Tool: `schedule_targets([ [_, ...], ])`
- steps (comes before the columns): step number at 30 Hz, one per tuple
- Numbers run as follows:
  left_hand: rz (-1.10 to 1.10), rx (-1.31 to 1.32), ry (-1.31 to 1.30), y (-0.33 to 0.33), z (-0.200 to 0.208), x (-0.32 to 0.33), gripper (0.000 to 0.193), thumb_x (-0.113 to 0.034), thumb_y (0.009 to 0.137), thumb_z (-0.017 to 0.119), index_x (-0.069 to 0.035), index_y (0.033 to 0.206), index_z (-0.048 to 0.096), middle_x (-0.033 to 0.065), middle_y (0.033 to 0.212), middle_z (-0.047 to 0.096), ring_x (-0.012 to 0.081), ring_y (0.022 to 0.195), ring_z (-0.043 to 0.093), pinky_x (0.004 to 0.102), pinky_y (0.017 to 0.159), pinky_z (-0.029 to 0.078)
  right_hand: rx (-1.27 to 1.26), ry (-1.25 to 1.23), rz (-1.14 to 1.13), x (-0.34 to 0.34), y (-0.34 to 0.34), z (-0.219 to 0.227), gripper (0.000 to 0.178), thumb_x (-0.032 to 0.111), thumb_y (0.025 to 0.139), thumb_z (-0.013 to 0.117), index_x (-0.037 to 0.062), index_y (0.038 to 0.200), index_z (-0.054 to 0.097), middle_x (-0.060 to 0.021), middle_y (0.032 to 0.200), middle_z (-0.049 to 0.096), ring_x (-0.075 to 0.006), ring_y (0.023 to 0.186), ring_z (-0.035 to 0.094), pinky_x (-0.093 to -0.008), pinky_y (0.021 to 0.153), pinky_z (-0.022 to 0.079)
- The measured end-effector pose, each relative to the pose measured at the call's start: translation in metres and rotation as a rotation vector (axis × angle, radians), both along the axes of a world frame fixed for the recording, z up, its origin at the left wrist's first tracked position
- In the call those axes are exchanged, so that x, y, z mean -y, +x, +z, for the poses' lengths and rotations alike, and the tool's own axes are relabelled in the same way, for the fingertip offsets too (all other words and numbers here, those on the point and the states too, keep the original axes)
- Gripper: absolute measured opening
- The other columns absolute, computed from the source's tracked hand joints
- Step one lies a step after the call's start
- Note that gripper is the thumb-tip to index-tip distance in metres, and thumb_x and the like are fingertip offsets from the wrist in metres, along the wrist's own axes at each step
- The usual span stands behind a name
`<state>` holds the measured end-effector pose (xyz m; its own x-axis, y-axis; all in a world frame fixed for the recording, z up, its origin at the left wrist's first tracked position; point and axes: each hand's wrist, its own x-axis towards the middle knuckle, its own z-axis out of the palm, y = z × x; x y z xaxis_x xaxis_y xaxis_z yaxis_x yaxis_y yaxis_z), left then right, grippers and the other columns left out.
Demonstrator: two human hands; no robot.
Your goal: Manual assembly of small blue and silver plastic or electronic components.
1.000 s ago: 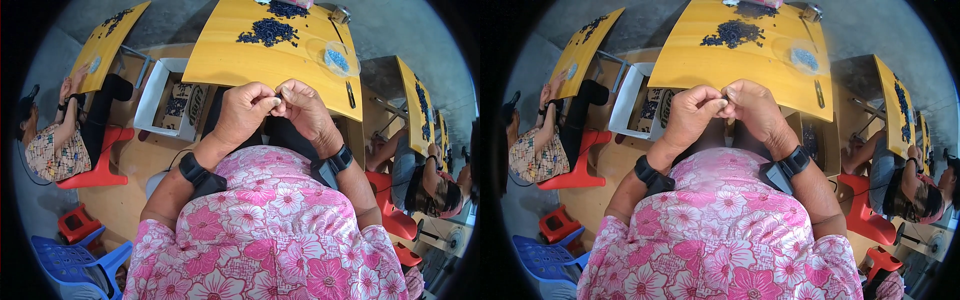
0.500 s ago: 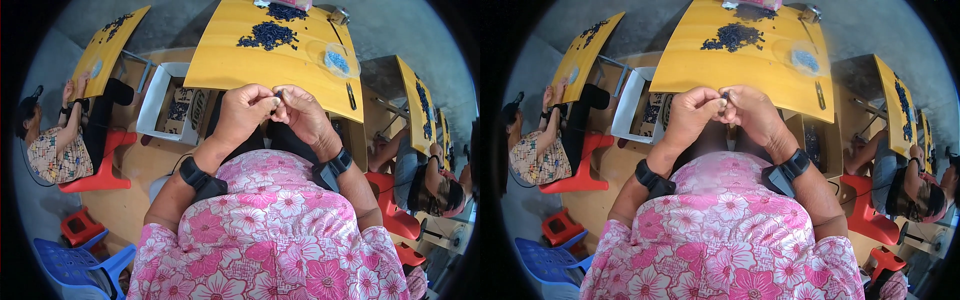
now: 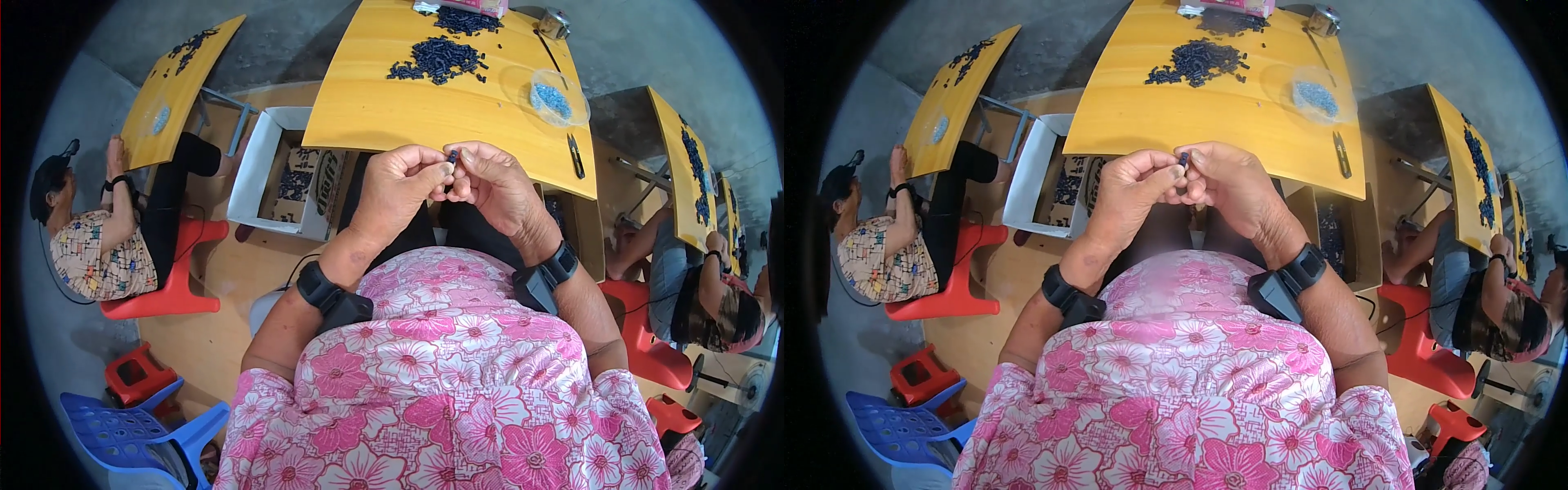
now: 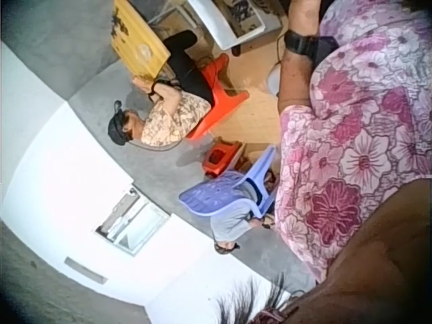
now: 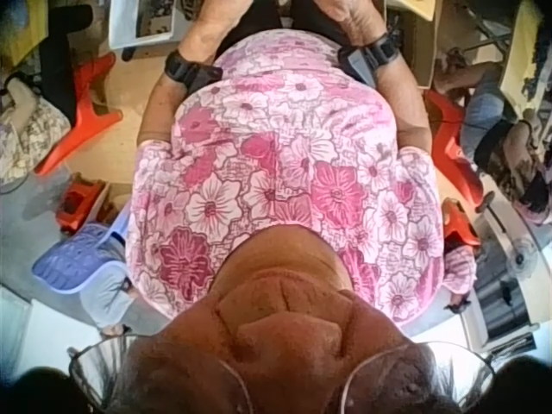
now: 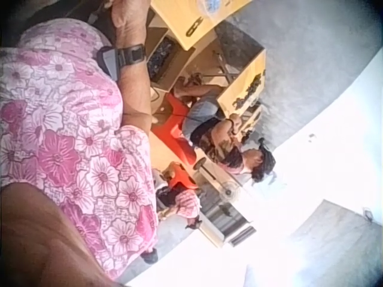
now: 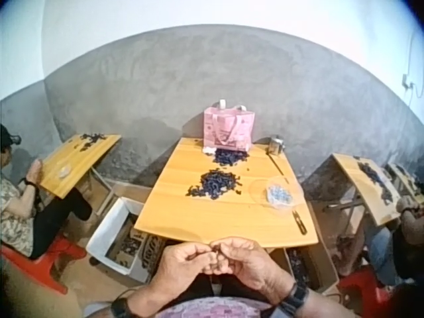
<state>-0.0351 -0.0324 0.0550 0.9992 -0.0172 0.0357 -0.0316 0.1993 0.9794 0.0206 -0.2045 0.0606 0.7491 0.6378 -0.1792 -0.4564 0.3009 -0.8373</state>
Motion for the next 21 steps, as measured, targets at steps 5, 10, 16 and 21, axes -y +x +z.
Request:
schedule_targets([
  [5,-0.005,-0.005,-0.012,0.002,-0.004,0.000,0.012,-0.009,0.091,0.063,0.002,0.096,0.066,0.0044,0.084,0.066,0.0074,0.071,0.061,0.0197,0.063,0.052,0.006,-0.039,-0.033,-0.001,-0.002,0.003,0.027,0.021,0.096,0.055,-0.0020,0.108,0.061,-0.0038,0.078,0.061,-0.0114,0.067,0.059,-0.0271,0.068,0.051],
  [10,0.017,0.000,0.028,0.002,0.000,0.002,0.013,-0.009,0.090,0.064,0.002,0.097,0.066,0.0049,0.084,0.067,0.0081,0.073,0.063,0.0196,0.064,0.053,0.118,-0.134,-0.131,-0.004,-0.002,0.008,0.020,0.015,0.091,0.062,-0.0024,0.100,0.065,-0.0058,0.078,0.065,-0.0118,0.067,0.060,-0.0270,0.066,0.051],
  [16,0.005,-0.012,0.066,0.002,-0.001,0.001,0.014,-0.010,0.090,0.064,0.002,0.097,0.066,0.0048,0.084,0.067,0.0075,0.071,0.062,0.0200,0.064,0.053,0.146,-0.208,-0.138,-0.004,-0.001,0.011,0.018,0.013,0.090,0.063,-0.0031,0.097,0.067,-0.0056,0.078,0.065,-0.0115,0.067,0.060,-0.0262,0.066,0.052],
  [21,-0.036,-0.037,-0.038,0.001,-0.004,0.001,0.014,-0.011,0.090,0.065,0.001,0.097,0.066,0.0045,0.084,0.066,0.0070,0.069,0.060,0.0201,0.064,0.053,0.139,-0.177,-0.101,-0.001,0.000,0.008,0.019,0.013,0.091,0.061,-0.0033,0.099,0.067,-0.0054,0.077,0.064,-0.0114,0.068,0.060,-0.0258,0.068,0.052],
])
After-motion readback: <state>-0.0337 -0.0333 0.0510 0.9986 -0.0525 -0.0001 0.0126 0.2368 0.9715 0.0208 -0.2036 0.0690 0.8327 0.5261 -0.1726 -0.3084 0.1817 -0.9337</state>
